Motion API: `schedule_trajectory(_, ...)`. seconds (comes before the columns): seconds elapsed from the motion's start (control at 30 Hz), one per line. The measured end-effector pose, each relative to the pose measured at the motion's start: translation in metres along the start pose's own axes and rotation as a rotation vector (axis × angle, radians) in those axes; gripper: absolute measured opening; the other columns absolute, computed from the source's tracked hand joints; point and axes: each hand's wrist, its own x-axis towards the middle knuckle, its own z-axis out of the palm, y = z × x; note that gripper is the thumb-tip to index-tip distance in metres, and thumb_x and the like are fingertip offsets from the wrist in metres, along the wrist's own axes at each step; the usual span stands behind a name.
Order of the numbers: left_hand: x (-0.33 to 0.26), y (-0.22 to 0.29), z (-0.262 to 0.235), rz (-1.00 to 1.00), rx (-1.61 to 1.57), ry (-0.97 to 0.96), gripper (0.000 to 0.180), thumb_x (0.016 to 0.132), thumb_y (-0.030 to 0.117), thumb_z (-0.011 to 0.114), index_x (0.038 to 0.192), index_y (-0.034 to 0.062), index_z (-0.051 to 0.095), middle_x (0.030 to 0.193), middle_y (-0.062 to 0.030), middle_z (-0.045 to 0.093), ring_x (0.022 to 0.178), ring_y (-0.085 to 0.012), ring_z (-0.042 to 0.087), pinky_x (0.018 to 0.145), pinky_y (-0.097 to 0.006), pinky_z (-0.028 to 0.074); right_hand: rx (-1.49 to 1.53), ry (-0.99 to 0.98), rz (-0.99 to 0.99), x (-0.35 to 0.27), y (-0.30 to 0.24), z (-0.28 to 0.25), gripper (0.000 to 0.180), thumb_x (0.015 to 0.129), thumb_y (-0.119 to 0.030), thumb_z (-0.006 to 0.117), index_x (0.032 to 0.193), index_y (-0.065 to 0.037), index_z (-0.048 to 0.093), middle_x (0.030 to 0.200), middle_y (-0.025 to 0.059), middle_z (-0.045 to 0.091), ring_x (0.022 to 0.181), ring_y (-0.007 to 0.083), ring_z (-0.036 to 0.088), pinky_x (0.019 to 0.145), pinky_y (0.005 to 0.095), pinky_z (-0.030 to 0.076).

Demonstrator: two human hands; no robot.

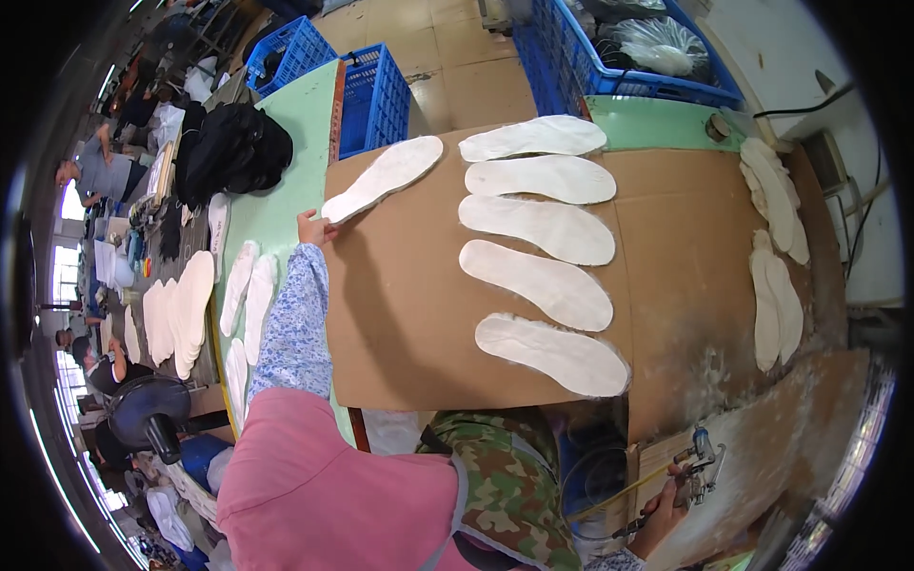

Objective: Applying a coating or adhesive to shoe insoles using a pneumatic spray gun.

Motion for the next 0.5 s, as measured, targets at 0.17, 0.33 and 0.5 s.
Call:
schedule_trajectory(0.17,0.000,-0.024,-0.023,0.262,0.636,0.210,0.021,0.083,0.010,0.052,0.099,0.0027,0.040,0.090,-0.0234,0.057,0.088,-0.0385,0.058,0.076,-0.045,0.045,-0.011,0.015,0.054,0.000,-0.010,0.005,0.027,0.092,-0.010,0.052,0.116,0.001,0.057,0.068,-0.0034,0.052,0.044,0.0005,0.032,0.038,0.0172,0.027)
schedule_trajectory(0.33,-0.003,-0.032,-0.014,0.655,0.756,0.382,0.014,0.083,0.008,0.051,0.091,0.0000,0.044,0.092,-0.0202,0.046,0.092,-0.0368,0.048,0.082,-0.042,0.040,-0.014,-0.026,0.030,-0.004,-0.004,-0.007,0.025,0.091,-0.014,0.053,0.111,-0.001,0.060,0.063,-0.0035,0.050,0.044,0.0002,0.031,0.040,0.0171,0.025)
schedule_trajectory(0.5,-0.087,0.011,0.125,0.730,0.264,-0.225,0.011,0.091,0.011,0.049,0.085,0.0017,0.047,0.071,-0.0038,0.047,0.062,-0.0148,0.044,0.058,-0.031,0.040,0.025,0.091,0.012,0.008,0.019,-0.042,0.018,0.088,-0.011,0.056,0.103,-0.004,0.063,0.059,-0.0051,0.047,0.044,0.0023,0.037,0.039,0.0203,0.028)
